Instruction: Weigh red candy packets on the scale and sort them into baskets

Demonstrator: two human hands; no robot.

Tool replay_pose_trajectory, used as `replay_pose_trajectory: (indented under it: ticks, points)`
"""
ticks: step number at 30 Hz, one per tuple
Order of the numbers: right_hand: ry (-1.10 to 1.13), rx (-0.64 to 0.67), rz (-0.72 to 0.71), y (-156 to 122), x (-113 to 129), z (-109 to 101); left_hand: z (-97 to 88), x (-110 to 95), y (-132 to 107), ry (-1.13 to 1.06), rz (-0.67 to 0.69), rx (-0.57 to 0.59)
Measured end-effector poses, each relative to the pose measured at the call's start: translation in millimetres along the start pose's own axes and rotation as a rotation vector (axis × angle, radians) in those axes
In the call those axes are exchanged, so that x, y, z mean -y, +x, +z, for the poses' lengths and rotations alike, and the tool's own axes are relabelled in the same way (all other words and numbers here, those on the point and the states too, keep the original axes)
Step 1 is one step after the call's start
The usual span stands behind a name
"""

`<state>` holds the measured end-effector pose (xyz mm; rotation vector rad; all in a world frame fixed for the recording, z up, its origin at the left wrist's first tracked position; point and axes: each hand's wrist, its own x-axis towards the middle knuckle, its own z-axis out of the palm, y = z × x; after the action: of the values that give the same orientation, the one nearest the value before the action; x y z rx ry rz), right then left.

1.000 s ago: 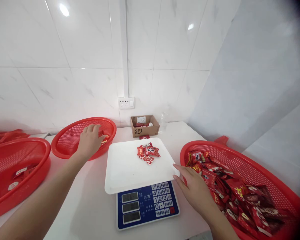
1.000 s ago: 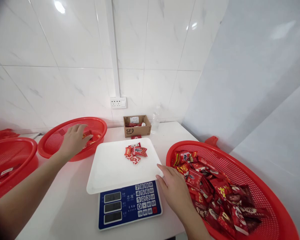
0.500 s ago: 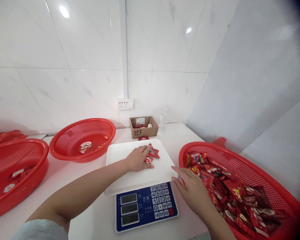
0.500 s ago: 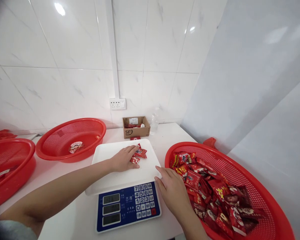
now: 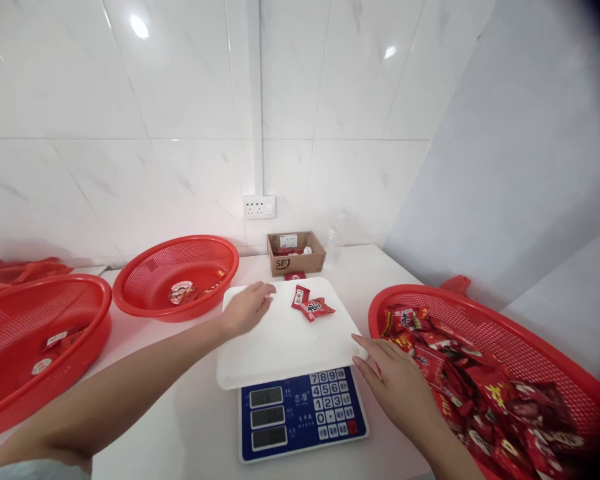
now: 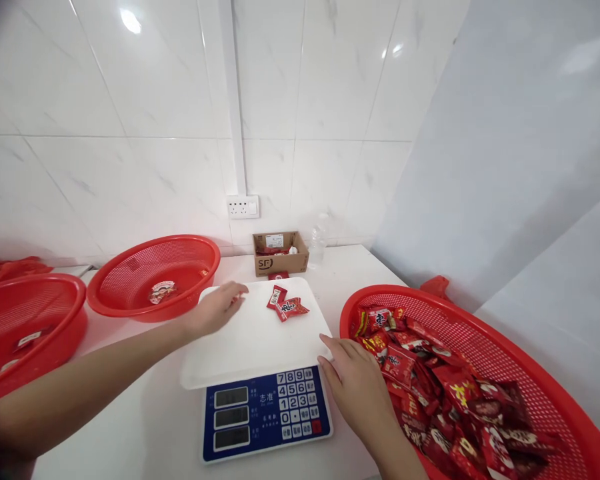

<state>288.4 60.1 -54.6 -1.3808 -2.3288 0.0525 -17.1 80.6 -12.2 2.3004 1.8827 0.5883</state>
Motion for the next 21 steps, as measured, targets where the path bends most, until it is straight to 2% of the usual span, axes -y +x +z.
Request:
replay_pose_trajectory:
  ticks: [3, 6, 8, 10, 12, 14, 18, 21]
  points:
    - [-0.013, -0.005, -0.007, 0, -1, 1, -30.7, 31, 6, 0.089, -0.179, -0.134]
    - [-0.028, -0.009, -0.019, -1, -3, 2, -54.6, 67, 11, 0.16, -0.33, -0.178]
    - [-0.032, -0.008, -0.024, -1, -4, 3, -60.3, 84, 12, 0.193, -0.389, -0.162]
    - [-0.033, -0.005, -0.025, -1, -4, 3, -56.0, 89, 15, 0.214, -0.39, -0.13]
    - [-0.04, 0.0, -0.02, -1, -3, 2, -42.4, 80, 20, 0.212, -0.329, -0.086]
    - [-0.047, 0.002, -0.011, 0, -2, 1, -22.3, 58, 28, 0.183, -0.227, -0.025]
    - [-0.052, -0.003, 0.004, 0, 0, 0, 22.6, -7, 45, 0.111, -0.034, 0.137]
    - [-0.05, -0.007, 0.005, 0, 0, 1, 47.2, -50, 56, 0.098, 0.062, 0.195]
